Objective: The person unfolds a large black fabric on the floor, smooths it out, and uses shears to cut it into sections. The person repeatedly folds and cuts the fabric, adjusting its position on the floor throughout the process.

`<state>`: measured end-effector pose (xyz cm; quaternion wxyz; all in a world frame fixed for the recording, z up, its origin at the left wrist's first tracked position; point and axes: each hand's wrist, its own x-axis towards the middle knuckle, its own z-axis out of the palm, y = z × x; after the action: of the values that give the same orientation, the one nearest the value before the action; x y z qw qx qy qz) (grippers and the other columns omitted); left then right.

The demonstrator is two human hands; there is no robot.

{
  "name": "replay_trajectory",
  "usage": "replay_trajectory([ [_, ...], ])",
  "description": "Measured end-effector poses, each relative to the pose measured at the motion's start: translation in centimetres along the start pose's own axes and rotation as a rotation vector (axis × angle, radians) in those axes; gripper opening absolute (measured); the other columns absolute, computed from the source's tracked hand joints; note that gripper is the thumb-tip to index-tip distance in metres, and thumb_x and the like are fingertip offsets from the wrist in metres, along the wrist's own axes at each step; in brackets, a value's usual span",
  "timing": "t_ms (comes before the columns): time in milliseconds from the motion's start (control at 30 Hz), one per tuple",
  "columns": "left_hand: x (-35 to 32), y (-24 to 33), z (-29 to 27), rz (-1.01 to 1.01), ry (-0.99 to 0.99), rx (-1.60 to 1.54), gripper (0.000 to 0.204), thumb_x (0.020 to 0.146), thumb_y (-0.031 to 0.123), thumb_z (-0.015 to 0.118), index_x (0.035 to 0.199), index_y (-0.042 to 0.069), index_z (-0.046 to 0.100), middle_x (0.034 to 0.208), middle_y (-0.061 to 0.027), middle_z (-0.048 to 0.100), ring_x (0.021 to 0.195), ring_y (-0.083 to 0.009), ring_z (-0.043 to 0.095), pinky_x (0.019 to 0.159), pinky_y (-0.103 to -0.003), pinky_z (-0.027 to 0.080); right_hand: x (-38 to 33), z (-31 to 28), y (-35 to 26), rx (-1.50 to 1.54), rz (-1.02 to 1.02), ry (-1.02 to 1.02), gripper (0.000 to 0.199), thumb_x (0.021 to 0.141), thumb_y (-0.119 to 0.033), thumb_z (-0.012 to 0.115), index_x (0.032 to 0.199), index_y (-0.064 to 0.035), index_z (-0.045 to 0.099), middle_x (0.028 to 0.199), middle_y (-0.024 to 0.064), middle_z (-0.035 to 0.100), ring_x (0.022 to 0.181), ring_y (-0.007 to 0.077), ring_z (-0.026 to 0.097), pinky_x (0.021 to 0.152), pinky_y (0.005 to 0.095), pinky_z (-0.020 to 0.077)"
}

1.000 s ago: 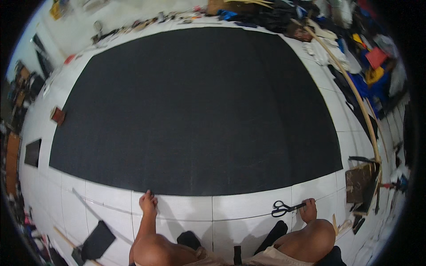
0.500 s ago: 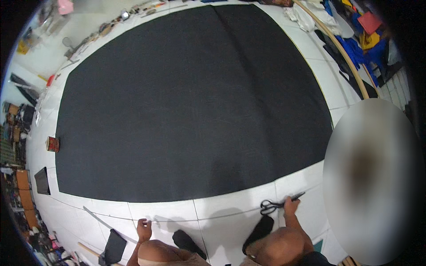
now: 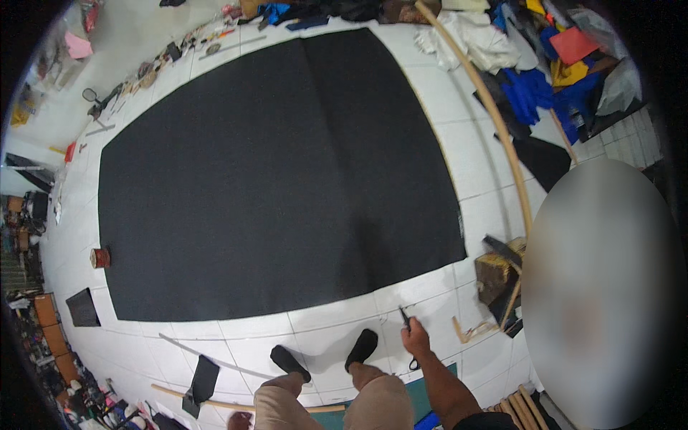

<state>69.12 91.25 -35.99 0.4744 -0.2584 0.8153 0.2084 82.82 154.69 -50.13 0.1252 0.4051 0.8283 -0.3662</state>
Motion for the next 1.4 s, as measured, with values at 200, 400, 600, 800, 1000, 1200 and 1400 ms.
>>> replay_trajectory([
  [200,-3.4,9.7,5.1,0.248,-0.117,0.146,0.025,0.088,0.027,0.061,0.098,0.005,0.067,0.09,-0.0129,0.068,0.081,-0.0287,0.065,0.072,-0.042,0.051,0.8,-9.6,-8.4,-0.087,0.068,-0.23,0.028,0.087,-0.024,0.057,0.104,-0.0031,0.051,0.098,0.0236,0.061,0.094,0.0447,0.06,0.081,0.0528,0.0481],
  [400,-1.2,20.9,3.3,0.449,-0.071,0.115,0.03,0.084,0.031,0.064,0.097,0.003,0.069,0.097,-0.0171,0.069,0.093,-0.0339,0.065,0.085,-0.043,0.05,8.0,-15.1,-21.9,-0.139,-0.079,-0.303,0.031,0.088,-0.026,0.055,0.109,-0.0035,0.052,0.104,0.0245,0.062,0.099,0.0437,0.06,0.083,0.053,0.0482],
  [600,-0.1,48.6,-6.4,0.377,0.114,-0.168,0.034,0.085,0.03,0.067,0.101,0.0,0.068,0.101,-0.0182,0.069,0.099,-0.0334,0.066,0.088,-0.04,0.051,17.9,-21.5,-43.3,-0.09,-0.254,-0.271,0.029,0.091,-0.023,0.056,0.109,-0.0004,0.052,0.095,0.0246,0.061,0.09,0.0435,0.061,0.077,0.0496,0.0477],
  [800,-2.6,73.2,-18.0,0.385,-0.321,-0.697,0.042,0.091,0.031,0.066,0.121,0.002,0.058,0.11,-0.0087,0.063,0.101,-0.0178,0.057,0.089,-0.034,0.045,29.6,-23.7,-65.4,-0.058,-0.331,-0.361,0.038,0.093,-0.024,0.057,0.119,0.0026,0.05,0.112,0.0282,0.058,0.103,0.0434,0.059,0.086,0.0476,0.0483],
  [1000,0.0,89.7,-25.2,0.657,-0.404,-0.92,0.053,0.096,0.029,0.058,0.139,0.002,0.043,0.132,-0.0137,0.051,0.122,-0.0206,0.048,0.104,-0.036,0.037,41.3,-23.3,-80.2,0.078,-0.492,-0.615,0.042,0.095,-0.021,0.054,0.127,0.0045,0.043,0.123,0.0296,0.054,0.116,0.0449,0.053,0.094,0.0479,0.0442],
  [1200,7.1,102.9,-32.2,0.322,-0.113,-1.231,0.037,0.1,0.03,0.046,0.117,0.0,0.059,0.106,-0.0136,0.068,0.1,-0.0219,0.062,0.092,-0.035,0.046,53.8,-20.3,-90.2,-0.008,-0.564,-1.035,0.041,0.09,-0.012,0.056,0.124,0.0048,0.043,0.121,0.0295,0.052,0.115,0.0449,0.052,0.096,0.049,0.0429],
  [1400,14.3,110.8,-40.1,0.207,0.092,-1.604,0.035,0.1,0.029,0.043,0.108,-0.001,0.058,0.098,-0.0196,0.07,0.093,-0.0266,0.065,0.09,-0.039,0.049,64.7,-18.0,-102.6,-0.14,-0.721,-1.109,0.046,0.084,-0.011,0.062,0.124,0.0034,0.043,0.119,0.0288,0.052,0.115,0.0452,0.052,0.094,0.0492,0.0446],
])
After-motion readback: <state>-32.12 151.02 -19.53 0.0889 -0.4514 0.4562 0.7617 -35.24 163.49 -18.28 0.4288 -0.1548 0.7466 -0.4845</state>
